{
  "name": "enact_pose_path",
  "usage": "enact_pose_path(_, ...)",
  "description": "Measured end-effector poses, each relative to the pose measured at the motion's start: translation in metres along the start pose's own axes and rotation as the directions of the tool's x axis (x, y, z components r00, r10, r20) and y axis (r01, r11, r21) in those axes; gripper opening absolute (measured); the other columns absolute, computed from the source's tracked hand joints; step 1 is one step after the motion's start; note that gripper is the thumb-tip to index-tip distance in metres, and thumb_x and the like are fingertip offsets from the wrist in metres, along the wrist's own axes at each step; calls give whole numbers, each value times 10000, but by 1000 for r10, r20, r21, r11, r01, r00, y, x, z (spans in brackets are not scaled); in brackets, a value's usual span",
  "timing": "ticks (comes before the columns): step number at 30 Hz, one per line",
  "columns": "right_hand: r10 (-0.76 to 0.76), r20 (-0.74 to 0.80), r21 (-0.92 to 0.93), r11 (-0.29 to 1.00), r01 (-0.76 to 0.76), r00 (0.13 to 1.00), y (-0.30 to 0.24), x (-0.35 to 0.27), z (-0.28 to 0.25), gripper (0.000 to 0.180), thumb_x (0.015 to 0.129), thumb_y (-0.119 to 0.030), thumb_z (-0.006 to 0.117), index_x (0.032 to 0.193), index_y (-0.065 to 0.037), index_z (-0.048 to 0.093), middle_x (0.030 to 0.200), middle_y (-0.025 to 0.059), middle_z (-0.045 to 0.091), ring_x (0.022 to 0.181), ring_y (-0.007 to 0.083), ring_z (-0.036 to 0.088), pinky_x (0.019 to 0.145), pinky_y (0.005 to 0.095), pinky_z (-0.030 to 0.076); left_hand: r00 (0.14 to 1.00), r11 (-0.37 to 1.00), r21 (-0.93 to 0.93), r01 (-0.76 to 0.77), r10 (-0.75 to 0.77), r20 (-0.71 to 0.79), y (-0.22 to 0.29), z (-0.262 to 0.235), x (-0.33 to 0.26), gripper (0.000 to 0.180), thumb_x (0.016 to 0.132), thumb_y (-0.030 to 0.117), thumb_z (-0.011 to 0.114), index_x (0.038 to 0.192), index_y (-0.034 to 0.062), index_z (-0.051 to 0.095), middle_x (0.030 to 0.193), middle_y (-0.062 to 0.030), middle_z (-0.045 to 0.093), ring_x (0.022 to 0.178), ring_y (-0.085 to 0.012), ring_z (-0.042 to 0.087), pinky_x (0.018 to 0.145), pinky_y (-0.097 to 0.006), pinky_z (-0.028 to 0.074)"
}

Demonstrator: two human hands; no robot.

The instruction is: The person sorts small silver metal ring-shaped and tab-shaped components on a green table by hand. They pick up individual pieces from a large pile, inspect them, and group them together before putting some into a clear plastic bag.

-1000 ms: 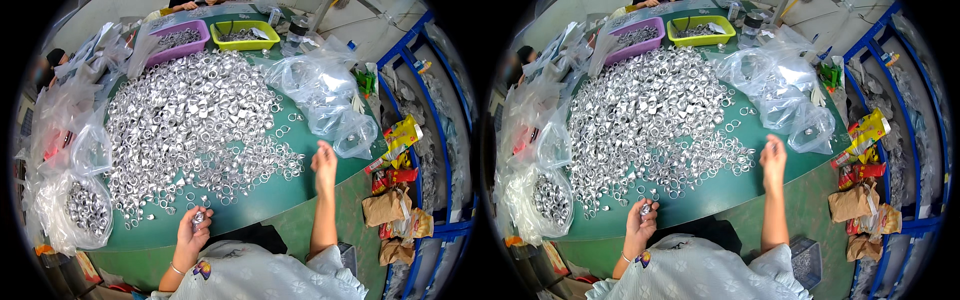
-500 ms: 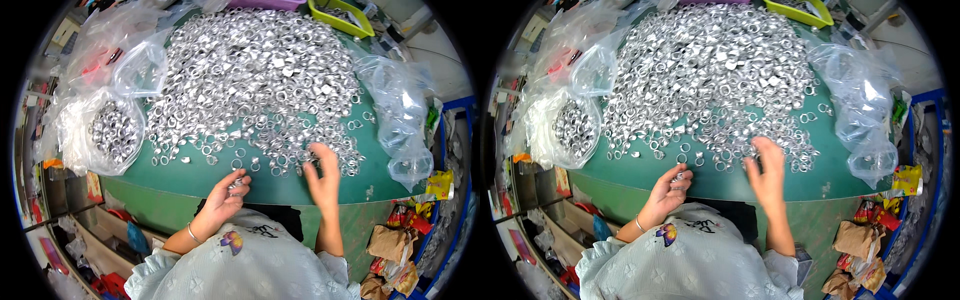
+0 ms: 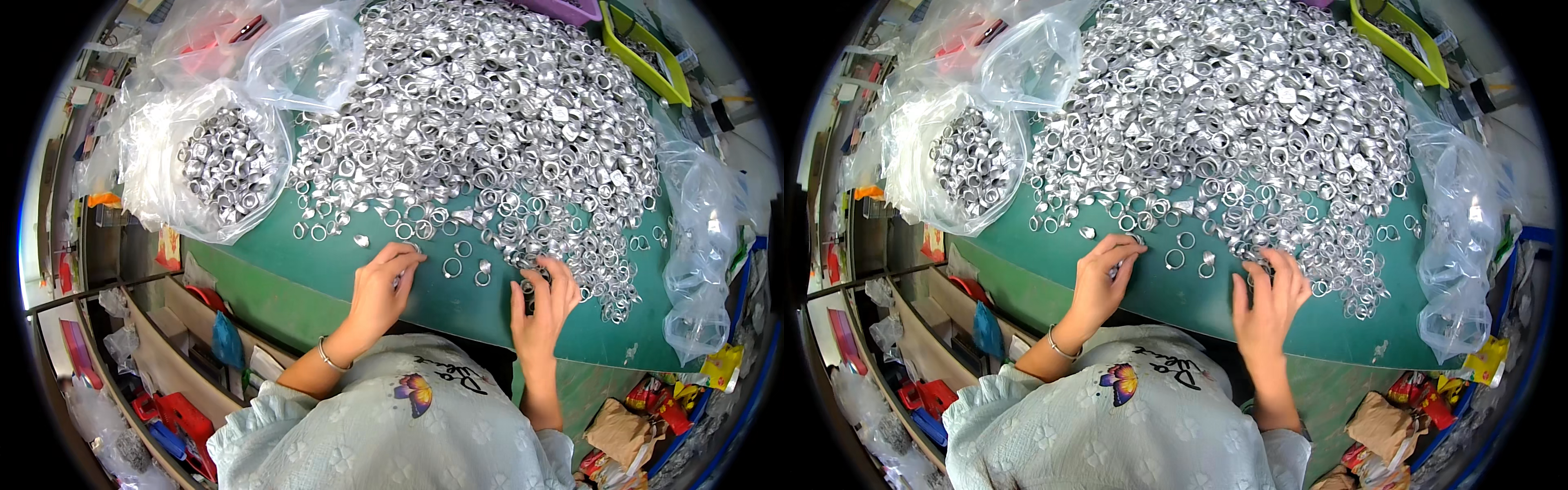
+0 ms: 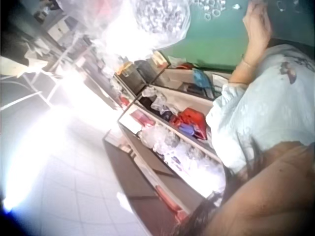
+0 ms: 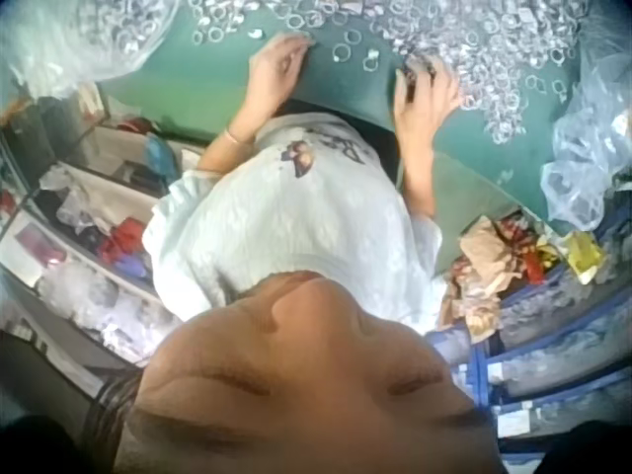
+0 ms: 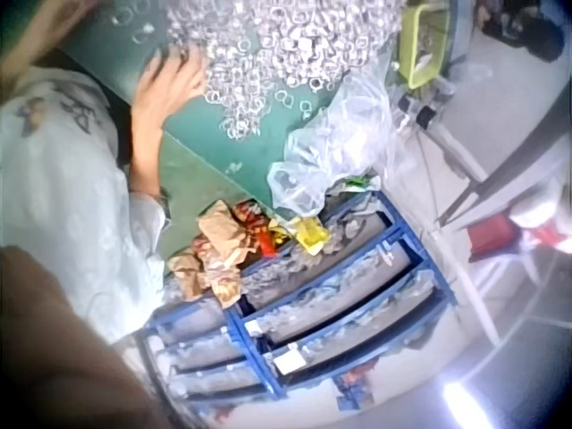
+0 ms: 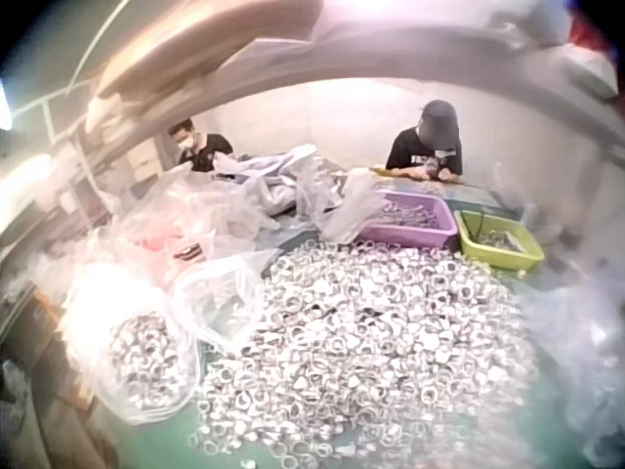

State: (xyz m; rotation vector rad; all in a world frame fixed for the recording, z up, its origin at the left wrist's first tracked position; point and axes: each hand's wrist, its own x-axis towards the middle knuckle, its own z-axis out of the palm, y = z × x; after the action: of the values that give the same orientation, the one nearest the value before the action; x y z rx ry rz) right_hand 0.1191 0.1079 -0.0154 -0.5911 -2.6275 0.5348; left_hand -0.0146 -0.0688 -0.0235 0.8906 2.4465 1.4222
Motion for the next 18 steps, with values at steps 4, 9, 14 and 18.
enact_pose_path(4,-37,45,22,999,36,998,-44,23,29,214,722,-145,685,899,-64,596,972,56,522,898,237,474,799,372,299,997,996,92,-14,20,-68,-3,1,8,134,749,-4,638,877,37,639,740,-71,559,531,-244,530,490,-309,431)
enact_pose_path(9,-39,94,127,992,26,995,-45,34,49,165,717,-84,678,846,-27,593,933,59,534,846,236,496,759,352,340,999,964,263,27,-35,27,-4,6,24,126,731,113,683,843,71,641,721,-55,535,574,-247,557,493,-355,435)
enact_pose_path(14,292,397,858,217,-465,870,-40,17,30,84,800,9,609,883,18,602,973,72,560,805,138,547,668,242,406,998,981,187,-53,48,30,-11,1,30,150,735,83,690,877,57,650,693,-58,551,528,-187,530,465,-299,407)
enact_pose_path(18,200,573,803,-331,-495,795,-42,11,30,122,842,13,563,955,1,606,1042,100,545,875,168,556,719,269,436,892,752,-486,446,-330,308,-1,-12,27,123,804,74,639,914,18,632,725,-51,563,522,-89,468,404,-223,311)
